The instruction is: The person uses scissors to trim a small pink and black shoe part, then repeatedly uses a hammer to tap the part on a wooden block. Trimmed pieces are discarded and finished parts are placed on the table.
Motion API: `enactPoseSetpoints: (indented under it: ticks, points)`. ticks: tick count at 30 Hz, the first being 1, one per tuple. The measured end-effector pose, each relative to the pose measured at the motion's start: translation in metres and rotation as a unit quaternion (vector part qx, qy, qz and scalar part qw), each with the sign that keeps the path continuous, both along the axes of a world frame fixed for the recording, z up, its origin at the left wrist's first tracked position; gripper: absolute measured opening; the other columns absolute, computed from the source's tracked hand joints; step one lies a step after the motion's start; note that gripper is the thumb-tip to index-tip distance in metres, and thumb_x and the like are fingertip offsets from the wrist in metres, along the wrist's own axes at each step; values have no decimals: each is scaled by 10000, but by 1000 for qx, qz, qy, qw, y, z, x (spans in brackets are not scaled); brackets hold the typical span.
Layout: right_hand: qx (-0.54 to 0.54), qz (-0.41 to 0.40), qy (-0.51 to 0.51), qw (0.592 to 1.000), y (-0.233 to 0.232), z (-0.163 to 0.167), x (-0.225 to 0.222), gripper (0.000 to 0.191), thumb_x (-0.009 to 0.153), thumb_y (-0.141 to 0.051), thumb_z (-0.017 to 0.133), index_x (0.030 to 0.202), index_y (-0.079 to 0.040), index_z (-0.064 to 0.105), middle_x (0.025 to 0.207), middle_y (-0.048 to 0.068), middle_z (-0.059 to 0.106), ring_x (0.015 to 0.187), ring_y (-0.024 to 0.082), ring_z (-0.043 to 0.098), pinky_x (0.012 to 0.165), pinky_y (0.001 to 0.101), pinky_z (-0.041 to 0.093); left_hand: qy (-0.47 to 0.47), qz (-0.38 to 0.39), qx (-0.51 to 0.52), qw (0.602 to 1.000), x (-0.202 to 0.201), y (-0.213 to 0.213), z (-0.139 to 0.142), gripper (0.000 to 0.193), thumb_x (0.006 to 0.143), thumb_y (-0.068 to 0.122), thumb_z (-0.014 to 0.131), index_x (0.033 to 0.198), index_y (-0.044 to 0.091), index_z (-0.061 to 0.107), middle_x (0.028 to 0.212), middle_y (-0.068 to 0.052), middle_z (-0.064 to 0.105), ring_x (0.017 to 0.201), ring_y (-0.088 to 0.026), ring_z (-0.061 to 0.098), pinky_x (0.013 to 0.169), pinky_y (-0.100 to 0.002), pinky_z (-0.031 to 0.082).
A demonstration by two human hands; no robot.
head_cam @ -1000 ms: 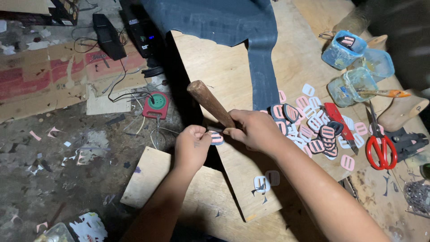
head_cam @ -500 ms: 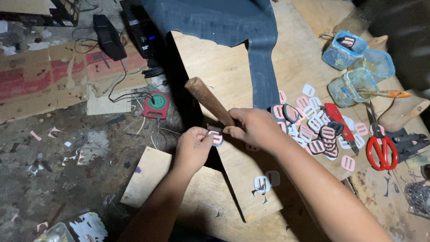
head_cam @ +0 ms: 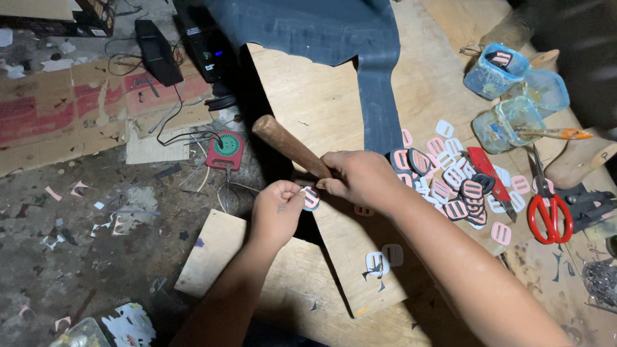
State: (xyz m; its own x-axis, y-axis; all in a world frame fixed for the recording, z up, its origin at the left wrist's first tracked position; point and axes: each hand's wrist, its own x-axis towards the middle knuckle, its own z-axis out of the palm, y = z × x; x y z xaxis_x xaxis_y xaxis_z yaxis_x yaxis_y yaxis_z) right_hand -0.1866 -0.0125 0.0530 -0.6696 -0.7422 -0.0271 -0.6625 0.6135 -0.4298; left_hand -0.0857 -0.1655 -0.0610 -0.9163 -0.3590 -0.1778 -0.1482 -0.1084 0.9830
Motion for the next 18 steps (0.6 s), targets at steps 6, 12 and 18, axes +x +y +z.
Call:
enactPoseSetpoints:
  ticks: [6, 12, 18]
  points:
    - [-8, -27, -45, 999, 4, -3, 5, 304, 822, -363, 787, 1029, -151, 718, 784, 134, 711, 713, 353, 689, 628, 451, 524, 55, 44, -62, 996, 3, 2, -11, 121, 900, 58, 665, 962, -45, 682, 838, -94, 763, 752, -115, 712, 689, -254, 564]
    - [-16, -37, -43, 998, 7, -10, 4, 293, 835, -376, 767, 997, -138, 710, 780, 131, 708, 687, 345, 689, 620, 439, 519, 17, 11, 57, 998, -7, -5, -27, 109, 870, 26, 704, 943, -52, 686, 835, -102, 755, 724, -119, 680, 659, -258, 523]
    - [-44, -31, -39, 998, 10, -12, 5, 294, 822, -367, 788, 964, -119, 719, 754, 148, 689, 667, 354, 664, 580, 441, 505, 24, 45, 24, 998, -6, -4, -32, 94, 867, 39, 699, 927, -34, 691, 837, -75, 765, 733, -98, 704, 686, -235, 557]
